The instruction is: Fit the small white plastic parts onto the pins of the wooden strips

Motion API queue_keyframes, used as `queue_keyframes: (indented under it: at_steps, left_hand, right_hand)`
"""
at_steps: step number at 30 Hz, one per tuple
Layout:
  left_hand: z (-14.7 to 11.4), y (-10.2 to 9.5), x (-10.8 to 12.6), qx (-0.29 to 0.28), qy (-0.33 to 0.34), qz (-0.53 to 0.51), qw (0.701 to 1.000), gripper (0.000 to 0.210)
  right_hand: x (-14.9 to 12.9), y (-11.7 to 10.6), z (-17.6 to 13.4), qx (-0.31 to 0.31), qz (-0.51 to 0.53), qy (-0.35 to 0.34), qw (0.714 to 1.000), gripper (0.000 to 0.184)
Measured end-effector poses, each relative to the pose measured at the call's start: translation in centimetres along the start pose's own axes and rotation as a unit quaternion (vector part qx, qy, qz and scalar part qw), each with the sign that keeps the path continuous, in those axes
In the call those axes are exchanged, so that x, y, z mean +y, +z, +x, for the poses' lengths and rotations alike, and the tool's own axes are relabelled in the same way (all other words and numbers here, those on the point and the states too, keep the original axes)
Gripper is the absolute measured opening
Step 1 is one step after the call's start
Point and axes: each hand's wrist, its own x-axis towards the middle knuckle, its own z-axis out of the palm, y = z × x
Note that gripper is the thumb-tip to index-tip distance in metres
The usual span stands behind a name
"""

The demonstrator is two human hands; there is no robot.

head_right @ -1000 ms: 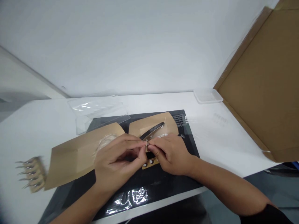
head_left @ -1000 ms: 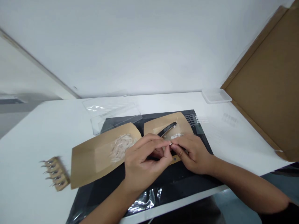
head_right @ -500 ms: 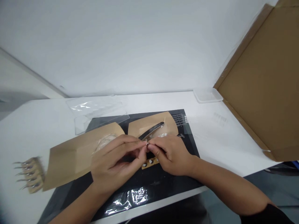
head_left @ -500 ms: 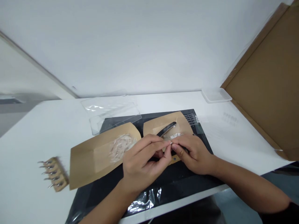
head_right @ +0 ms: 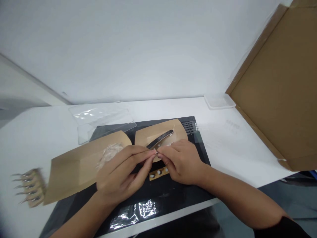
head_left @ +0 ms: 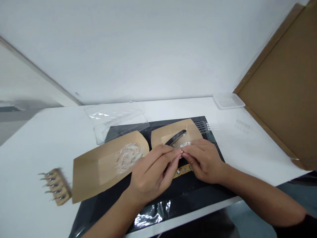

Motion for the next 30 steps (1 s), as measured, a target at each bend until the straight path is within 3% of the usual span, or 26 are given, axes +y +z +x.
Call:
queue_keyframes:
  at_steps: [10,18,24,27,30]
  left_hand:
    - [-0.6,0.7,0.6,-0.014,-0.189,-0.151,0.970,0.011]
    - [-0.5,0.9,1.1,-0.005,-0.323,-0.316,0.892,0.010]
    - [-0.4,1.1,1.4,0.006,-0.374,-0.360,0.855,0.011]
    - [-0.5,1.1,1.3,0.019,-0.373,-0.346,0.861,0.011]
    - [-0.7,1.0,1.3,0.020,-0.330,-0.272,0.904,0.008]
  right_hand:
    - [0.0,0.2,0.0,-0.013,0.032,0.020,0.999,0.021]
    - [-0.2,0.1,0.2,-0.011,0.013,0.028,0.999,0.023]
    - [-0.3,0.2,0.1,-0.004,0.011,0.027,1.000,0.020]
    - [-0.2,0.2,0.0,0.004,0.011,0.029,1.000,0.018]
    - [-0.2,0.2,0.1,0.005,0.009,0.032,0.999,0.018]
